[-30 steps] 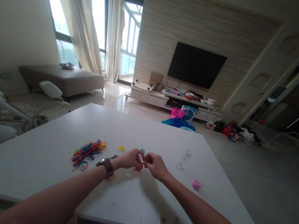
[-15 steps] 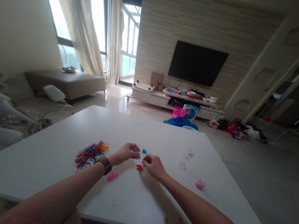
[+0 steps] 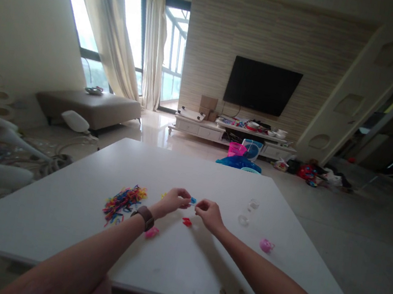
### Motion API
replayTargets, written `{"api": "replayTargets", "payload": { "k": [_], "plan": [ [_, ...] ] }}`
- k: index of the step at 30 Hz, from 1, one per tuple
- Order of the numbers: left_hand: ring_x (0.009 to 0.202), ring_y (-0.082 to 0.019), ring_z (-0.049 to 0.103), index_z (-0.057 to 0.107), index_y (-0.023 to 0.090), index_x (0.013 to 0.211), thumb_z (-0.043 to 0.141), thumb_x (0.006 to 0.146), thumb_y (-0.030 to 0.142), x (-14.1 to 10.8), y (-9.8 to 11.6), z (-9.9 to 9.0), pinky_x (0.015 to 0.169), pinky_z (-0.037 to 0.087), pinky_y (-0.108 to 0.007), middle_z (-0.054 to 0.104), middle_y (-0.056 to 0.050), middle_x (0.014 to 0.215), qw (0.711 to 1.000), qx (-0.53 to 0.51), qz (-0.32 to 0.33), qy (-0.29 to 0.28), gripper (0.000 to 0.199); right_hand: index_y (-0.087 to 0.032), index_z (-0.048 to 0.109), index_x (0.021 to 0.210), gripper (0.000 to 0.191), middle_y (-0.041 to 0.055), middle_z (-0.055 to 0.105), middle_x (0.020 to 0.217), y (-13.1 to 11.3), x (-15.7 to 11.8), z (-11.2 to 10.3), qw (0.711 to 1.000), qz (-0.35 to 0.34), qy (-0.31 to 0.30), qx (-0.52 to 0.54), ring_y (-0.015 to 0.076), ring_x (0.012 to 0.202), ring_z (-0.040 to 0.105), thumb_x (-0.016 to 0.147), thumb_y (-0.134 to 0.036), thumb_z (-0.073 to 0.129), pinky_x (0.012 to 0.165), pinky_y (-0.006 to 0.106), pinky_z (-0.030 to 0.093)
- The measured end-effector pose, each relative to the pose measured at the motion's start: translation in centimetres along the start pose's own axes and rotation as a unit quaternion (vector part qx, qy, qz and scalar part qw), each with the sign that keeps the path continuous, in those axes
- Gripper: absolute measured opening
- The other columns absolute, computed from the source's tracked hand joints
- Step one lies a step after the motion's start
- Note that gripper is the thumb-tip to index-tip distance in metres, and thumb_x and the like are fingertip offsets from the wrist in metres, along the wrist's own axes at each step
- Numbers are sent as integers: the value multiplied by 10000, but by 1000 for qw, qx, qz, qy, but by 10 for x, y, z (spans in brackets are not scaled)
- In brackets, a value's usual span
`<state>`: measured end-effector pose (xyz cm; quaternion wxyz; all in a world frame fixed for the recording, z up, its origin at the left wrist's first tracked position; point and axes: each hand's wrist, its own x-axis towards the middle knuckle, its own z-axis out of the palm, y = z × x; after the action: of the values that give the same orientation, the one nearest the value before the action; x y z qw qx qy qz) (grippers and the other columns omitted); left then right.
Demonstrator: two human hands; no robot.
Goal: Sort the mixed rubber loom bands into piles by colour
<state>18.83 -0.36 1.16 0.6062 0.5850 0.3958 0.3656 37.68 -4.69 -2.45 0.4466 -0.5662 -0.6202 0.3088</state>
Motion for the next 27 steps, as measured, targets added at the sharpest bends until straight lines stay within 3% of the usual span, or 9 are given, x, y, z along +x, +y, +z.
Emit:
{"api": "replayTargets", "payload": {
  "k": [4, 8, 17, 22, 27],
  "plan": [
    [715, -176, 694, 653, 134, 816, 754, 698, 355, 12, -1, -32, 675, 550, -309, 682, -73, 864, 993, 77, 41, 83, 270, -179, 707, 697, 102, 43, 721, 705, 13, 18, -10, 993, 28, 50, -99, 177, 674, 645, 696, -247, 631, 660, 275, 479],
    [724, -179, 691, 656, 150, 839, 647, 743, 299, 14, -1, -64, 647, 520, -278, 698, -76, 858, 968, 178, 69, 162, 178, -178, 710, 688, 97, 56, 723, 717, 28, 35, -8, 990, 47, 61, -115, 188, 698, 643, 693, -245, 640, 673, 281, 469],
    [736, -184, 683, 679, 170, 874, 600, 744, 296, -11, -1, -127, 682, 492, -272, 730, -55, 825, 928, 278, 65, 238, 197, -159, 710, 724, 80, 73, 718, 742, 32, 52, 9, 990, 61, 61, -113, 194, 686, 623, 719, -235, 686, 644, 287, 437],
    [775, -199, 680, 703, 163, 912, 616, 743, 300, -36, -7, -167, 693, 487, -268, 735, -60, 833, 904, 312, 22, 291, 235, -159, 697, 760, 123, 80, 719, 779, 16, 34, -14, 992, 66, 51, -98, 200, 696, 628, 703, -265, 671, 675, 308, 460],
    [777, -189, 668, 726, 145, 902, 646, 709, 236, -56, -9, -196, 688, 475, -261, 736, -73, 864, 893, 326, -24, 310, 228, -172, 700, 822, 272, 86, 712, 851, -10, -13, -52, 992, 104, 68, -4, 213, 777, 635, 671, -392, 644, 670, 314, 487]
  ]
}}
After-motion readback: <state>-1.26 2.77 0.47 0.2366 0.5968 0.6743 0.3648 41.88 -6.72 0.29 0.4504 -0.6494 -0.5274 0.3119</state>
